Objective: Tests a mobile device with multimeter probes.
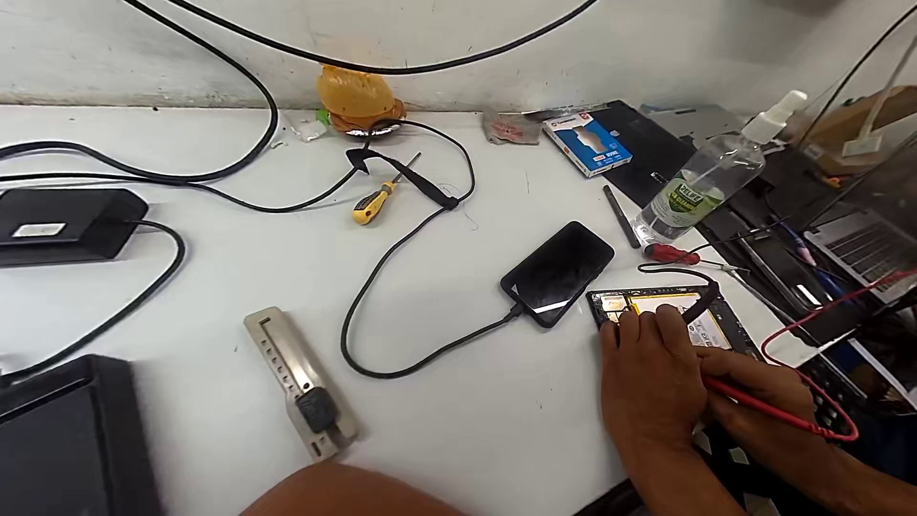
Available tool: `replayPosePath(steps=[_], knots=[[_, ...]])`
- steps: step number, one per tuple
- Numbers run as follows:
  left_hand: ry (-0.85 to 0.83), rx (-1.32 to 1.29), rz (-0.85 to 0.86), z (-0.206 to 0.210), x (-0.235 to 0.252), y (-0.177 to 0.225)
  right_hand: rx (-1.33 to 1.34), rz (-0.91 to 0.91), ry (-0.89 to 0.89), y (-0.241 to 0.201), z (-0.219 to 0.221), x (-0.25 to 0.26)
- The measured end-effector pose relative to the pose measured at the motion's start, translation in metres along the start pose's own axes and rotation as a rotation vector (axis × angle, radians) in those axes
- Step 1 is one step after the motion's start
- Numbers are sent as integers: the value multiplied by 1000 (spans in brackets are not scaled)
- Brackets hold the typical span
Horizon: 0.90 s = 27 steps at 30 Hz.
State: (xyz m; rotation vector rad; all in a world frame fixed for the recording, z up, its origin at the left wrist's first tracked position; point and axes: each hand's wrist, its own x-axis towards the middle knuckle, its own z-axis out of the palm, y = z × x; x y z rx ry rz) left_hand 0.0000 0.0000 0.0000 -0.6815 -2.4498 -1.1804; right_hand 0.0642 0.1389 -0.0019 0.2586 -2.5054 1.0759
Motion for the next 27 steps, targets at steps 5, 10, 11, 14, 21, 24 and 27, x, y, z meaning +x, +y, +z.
replayPosePath(steps=[5,10,11,14,21,24,27], knots=[[17,44,0,5,-1,-1,-16,10,2,-2,0,-1],[33,49,6,6,-2,-1,-18,-17,2,0,0,-3],[40,52,8,6,-2,-1,-14,-18,1,0,0,-3],[56,58,11,7,-2,-1,-3,-27,5,1,0,-3],[50,71,13,7,-2,-1,-28,-36,4,2,-1,-3],[44,77,13,7,-2,0,-19,-35,6,2,-1,-3],[46,74,11,8,-3,0,-15,-36,3,3,-1,-2]])
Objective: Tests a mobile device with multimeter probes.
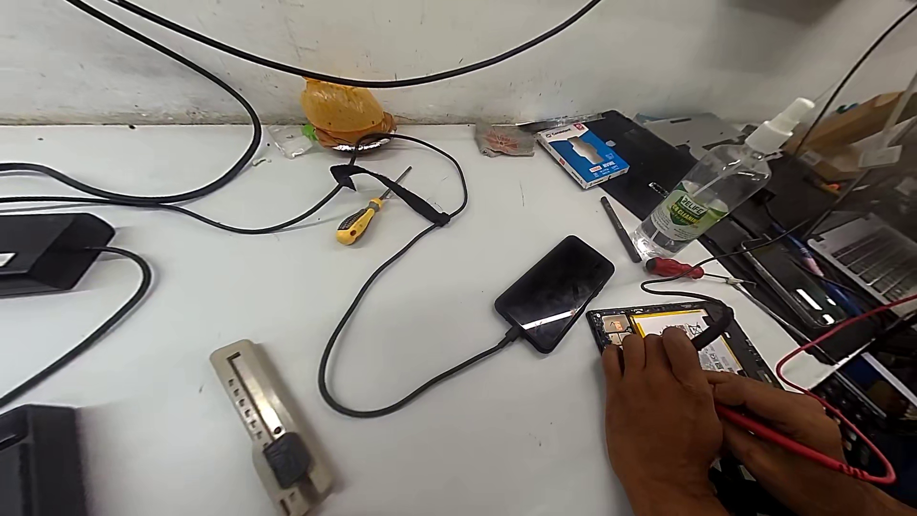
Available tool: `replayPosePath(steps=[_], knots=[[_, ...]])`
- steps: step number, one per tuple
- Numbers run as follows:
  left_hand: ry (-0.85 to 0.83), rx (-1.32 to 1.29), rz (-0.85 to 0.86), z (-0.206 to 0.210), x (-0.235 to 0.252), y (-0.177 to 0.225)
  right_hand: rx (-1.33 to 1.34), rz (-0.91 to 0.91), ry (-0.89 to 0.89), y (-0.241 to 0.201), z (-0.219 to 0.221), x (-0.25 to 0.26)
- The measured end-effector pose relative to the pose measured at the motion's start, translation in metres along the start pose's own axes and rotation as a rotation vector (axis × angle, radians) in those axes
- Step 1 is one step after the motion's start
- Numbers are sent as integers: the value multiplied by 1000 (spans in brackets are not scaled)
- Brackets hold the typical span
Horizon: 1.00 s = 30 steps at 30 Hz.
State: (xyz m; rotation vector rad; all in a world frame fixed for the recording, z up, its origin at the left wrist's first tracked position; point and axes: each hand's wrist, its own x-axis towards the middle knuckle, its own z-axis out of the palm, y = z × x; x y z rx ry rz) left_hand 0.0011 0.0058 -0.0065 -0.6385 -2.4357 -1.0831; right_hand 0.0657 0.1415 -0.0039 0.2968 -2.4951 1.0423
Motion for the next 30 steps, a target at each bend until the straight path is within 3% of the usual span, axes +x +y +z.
replayPosePath(steps=[14,19,23,27,30], knots=[[43,-1,16,5,1,-5,-3,-8,-28,-4,2,6],[19,-19,56,1,2,-6,-26,117,21,-59,8,31],[2,-24,59,0,3,-8,-29,161,-11,-70,5,37],[-13,-26,31,-1,3,-7,-3,-20,-33,-27,4,19],[-11,-13,34,1,2,-10,18,-44,-35,-16,6,15]])
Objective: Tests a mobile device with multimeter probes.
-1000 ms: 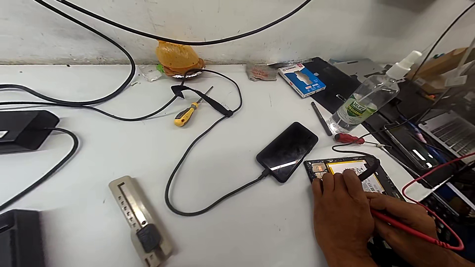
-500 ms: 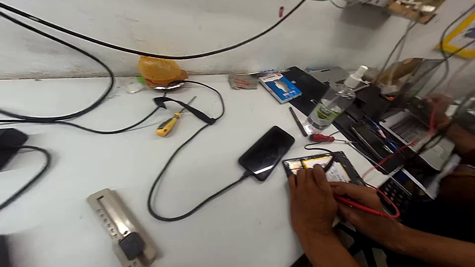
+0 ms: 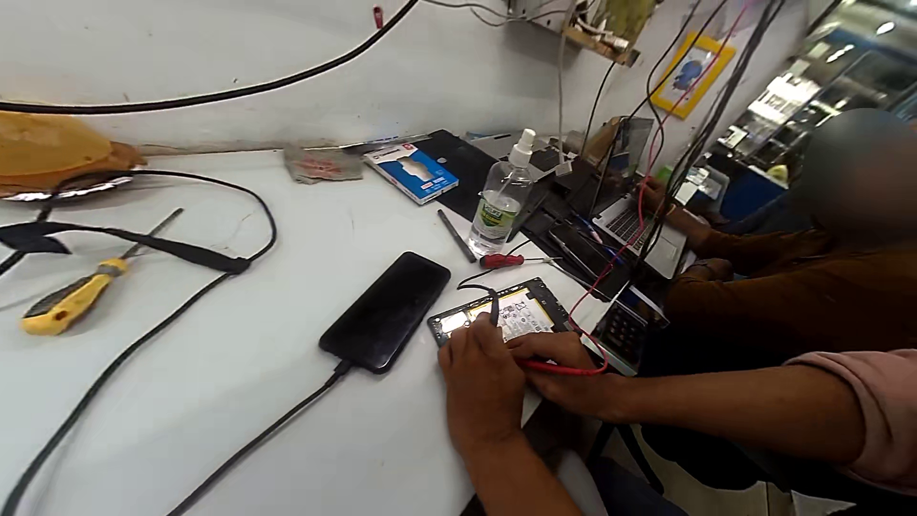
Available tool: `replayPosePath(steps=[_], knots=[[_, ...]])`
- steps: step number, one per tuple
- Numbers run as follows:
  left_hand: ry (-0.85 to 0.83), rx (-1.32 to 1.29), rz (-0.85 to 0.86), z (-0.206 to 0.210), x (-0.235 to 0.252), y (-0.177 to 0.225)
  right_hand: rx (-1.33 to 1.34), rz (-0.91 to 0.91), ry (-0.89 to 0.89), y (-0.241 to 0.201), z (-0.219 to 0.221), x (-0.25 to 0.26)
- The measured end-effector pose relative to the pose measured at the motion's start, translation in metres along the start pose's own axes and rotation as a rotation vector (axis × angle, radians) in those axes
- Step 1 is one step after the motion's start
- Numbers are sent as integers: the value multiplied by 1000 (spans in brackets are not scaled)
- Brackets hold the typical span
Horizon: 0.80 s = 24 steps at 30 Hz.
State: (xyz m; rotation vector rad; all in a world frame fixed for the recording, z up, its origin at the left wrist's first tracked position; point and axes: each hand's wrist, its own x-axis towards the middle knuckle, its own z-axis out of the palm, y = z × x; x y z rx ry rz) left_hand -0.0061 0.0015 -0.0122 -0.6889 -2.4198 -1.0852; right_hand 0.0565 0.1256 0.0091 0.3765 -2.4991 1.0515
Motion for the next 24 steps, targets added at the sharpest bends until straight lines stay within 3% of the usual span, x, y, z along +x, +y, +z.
replayPosePath(steps=[24], knots=[[-42,-17,-68,-6,3,0,65,-2,3,6,9,-2]])
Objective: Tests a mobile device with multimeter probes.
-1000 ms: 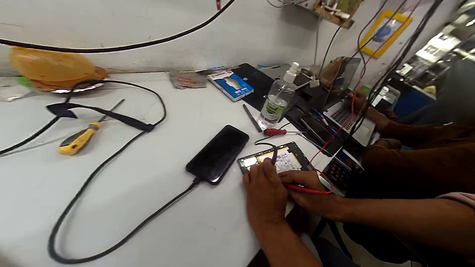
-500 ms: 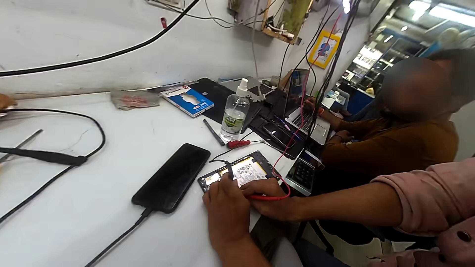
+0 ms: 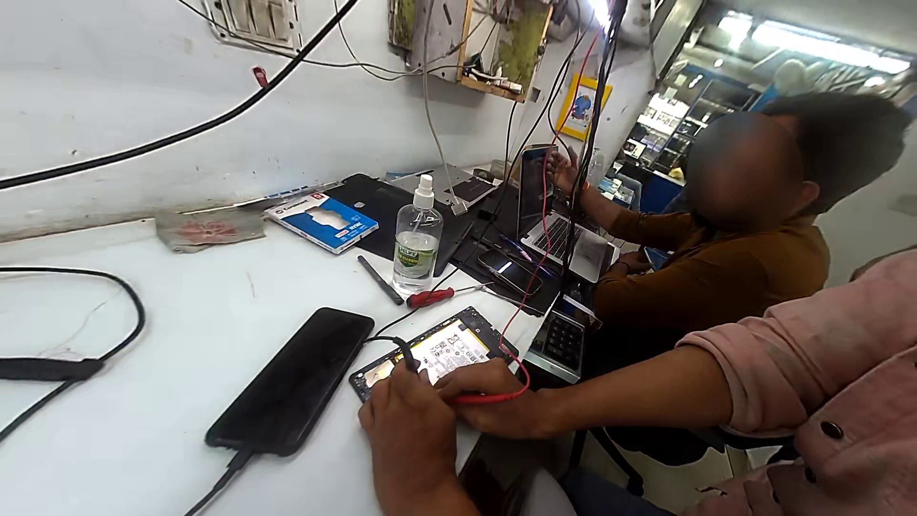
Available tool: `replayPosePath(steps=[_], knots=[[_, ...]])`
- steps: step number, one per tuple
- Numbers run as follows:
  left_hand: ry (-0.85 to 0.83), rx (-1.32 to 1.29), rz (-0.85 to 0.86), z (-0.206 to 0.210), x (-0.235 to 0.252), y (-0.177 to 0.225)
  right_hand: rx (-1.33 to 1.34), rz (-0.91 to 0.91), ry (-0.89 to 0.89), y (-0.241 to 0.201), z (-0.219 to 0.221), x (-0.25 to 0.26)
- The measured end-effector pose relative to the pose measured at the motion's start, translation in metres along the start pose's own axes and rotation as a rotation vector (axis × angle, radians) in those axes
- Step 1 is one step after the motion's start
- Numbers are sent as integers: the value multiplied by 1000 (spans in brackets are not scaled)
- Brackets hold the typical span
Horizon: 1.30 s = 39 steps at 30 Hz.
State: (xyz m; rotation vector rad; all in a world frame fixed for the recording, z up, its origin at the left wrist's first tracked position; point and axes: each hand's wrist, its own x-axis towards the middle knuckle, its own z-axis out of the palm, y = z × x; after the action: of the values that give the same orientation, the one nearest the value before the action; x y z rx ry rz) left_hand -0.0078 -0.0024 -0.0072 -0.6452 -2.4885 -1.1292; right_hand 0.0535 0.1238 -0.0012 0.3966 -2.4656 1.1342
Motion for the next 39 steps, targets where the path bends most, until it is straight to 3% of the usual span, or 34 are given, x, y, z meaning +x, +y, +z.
replayPosePath(steps=[30,35,39], knots=[[12,5,10,0,-1,-1,5,-8,7,2,2,-1],[31,8,24,1,-1,-1,-32,124,-43,-13,-5,3],[28,10,23,2,-2,-1,8,6,-7,0,0,-1]])
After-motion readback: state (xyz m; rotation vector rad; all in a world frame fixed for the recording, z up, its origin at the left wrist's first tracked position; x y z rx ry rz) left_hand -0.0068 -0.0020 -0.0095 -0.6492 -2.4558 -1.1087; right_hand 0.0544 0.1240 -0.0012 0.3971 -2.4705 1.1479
